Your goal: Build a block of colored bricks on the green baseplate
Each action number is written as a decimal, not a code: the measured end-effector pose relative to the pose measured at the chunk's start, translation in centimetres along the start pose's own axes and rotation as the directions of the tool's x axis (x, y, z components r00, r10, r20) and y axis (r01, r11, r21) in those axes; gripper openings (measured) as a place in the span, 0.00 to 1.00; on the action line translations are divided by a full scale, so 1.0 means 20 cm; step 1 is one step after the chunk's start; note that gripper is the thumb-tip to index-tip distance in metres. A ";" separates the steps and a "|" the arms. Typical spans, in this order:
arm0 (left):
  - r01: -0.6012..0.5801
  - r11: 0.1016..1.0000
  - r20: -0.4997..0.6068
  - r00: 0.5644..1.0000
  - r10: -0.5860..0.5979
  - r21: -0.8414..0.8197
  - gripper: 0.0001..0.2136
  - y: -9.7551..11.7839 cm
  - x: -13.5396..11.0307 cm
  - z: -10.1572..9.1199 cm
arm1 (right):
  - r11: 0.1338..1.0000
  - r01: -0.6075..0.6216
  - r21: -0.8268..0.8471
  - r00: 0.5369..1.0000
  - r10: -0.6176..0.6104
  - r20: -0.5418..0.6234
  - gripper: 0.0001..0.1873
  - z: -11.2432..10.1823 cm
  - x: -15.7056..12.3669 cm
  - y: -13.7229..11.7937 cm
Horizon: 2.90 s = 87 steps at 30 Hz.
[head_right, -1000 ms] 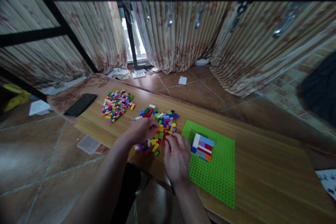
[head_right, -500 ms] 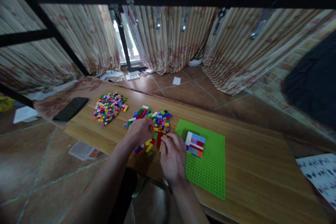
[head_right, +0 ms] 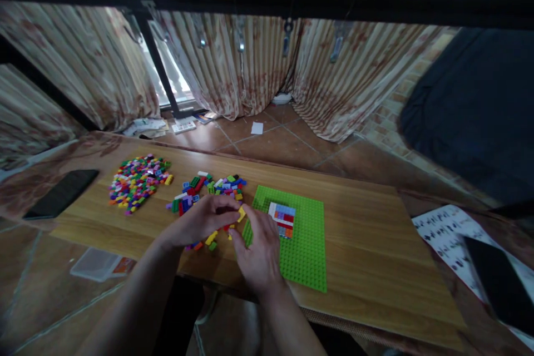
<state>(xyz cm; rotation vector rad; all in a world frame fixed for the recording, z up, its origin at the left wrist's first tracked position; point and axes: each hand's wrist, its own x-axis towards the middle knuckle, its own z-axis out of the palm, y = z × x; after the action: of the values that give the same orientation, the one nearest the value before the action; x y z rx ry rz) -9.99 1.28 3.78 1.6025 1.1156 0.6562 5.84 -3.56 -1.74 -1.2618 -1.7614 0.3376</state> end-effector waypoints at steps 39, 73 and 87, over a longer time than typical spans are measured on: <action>-0.021 0.976 -0.222 0.973 0.069 0.215 0.12 -0.12 0.22 0.37 | 0.936 -0.154 -0.317 0.971 0.203 0.128 0.25 -0.26 0.05 0.33; 0.173 0.947 -0.329 0.941 -0.078 0.272 0.10 -0.02 0.26 0.43 | 0.911 -0.345 -0.225 0.938 0.340 -0.066 0.24 -0.22 0.05 0.37; 0.291 0.923 -0.386 0.905 -0.180 0.252 0.12 0.00 0.28 0.45 | 0.907 -0.355 -0.226 0.935 0.347 -0.076 0.23 -0.22 0.05 0.36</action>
<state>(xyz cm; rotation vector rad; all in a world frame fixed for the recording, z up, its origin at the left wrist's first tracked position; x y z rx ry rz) -0.13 2.50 0.23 1.6000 1.7254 0.6478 13.66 -0.65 -3.67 -1.7549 -1.5736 0.3138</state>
